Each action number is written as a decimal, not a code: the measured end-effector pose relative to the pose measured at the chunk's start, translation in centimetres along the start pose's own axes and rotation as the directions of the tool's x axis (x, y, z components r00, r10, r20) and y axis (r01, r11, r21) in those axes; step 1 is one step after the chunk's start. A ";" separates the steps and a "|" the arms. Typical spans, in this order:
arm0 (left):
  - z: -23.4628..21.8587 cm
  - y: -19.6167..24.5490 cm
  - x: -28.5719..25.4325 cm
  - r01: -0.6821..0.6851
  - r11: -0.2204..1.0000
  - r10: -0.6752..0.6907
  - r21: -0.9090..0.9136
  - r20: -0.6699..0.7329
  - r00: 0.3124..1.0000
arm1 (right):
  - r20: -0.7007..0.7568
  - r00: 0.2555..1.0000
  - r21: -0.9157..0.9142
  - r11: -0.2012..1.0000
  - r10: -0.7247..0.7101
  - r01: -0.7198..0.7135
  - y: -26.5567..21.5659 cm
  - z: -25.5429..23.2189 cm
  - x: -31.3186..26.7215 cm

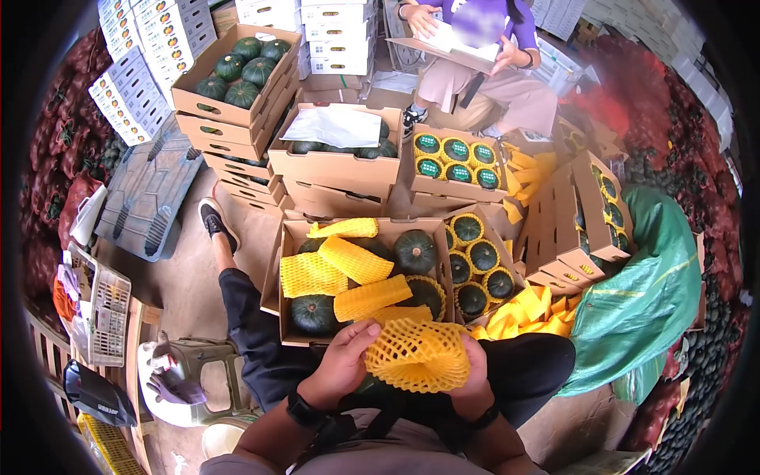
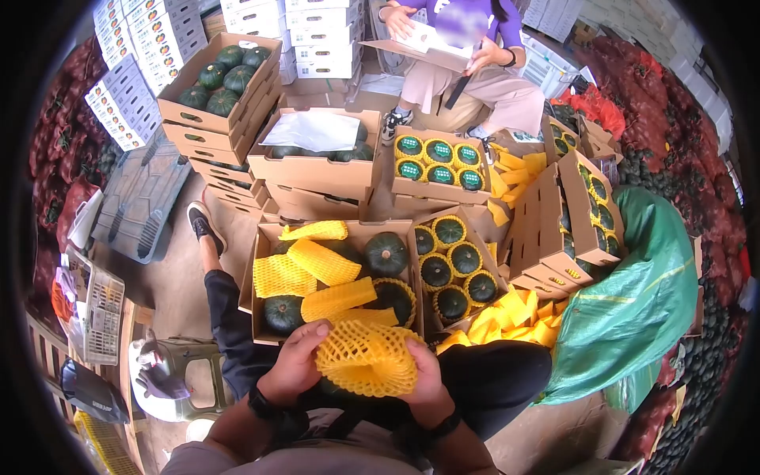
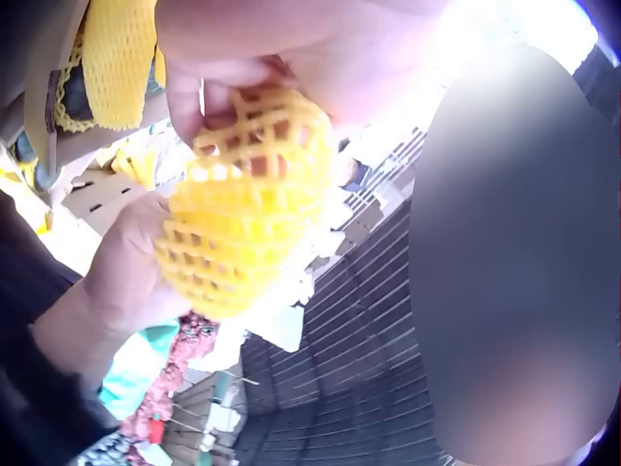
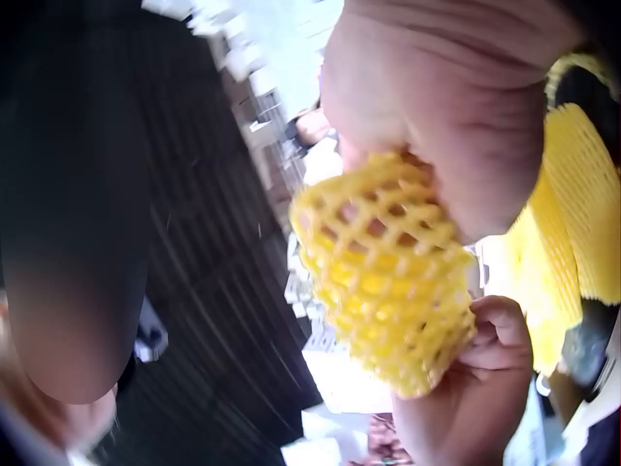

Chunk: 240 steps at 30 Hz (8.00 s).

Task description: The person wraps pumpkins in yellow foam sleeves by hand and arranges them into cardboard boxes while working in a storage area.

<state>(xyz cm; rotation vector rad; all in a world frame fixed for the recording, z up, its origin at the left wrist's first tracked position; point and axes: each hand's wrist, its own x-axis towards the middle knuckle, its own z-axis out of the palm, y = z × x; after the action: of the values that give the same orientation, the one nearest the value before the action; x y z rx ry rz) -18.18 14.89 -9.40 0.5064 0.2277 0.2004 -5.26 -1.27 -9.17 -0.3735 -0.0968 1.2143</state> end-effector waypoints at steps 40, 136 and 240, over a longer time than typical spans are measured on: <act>-6.3 -1.5 3.4 -0.080 0.996 0.081 -0.048 0.002 0.997 | 0.052 0.985 -0.625 -0.775 -0.164 -0.096 -3.8 -7.2 17.2; -8.5 2.9 5.5 0.037 0.460 0.313 0.887 -0.202 0.928 | -0.187 0.982 -0.516 -0.850 -0.008 -0.105 -4.9 -4.5 19.0; -4.7 -0.6 -3.7 0.035 0.999 -0.030 0.039 -0.109 0.994 | -0.027 0.994 -0.883 0.468 -0.103 0.025 4.6 -1.0 3.5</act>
<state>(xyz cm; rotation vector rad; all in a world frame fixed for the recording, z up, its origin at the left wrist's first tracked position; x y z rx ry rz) -22.87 15.60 -13.14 0.5330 0.3467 0.1920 -7.90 3.15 -12.06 -1.3394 -0.7036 0.9772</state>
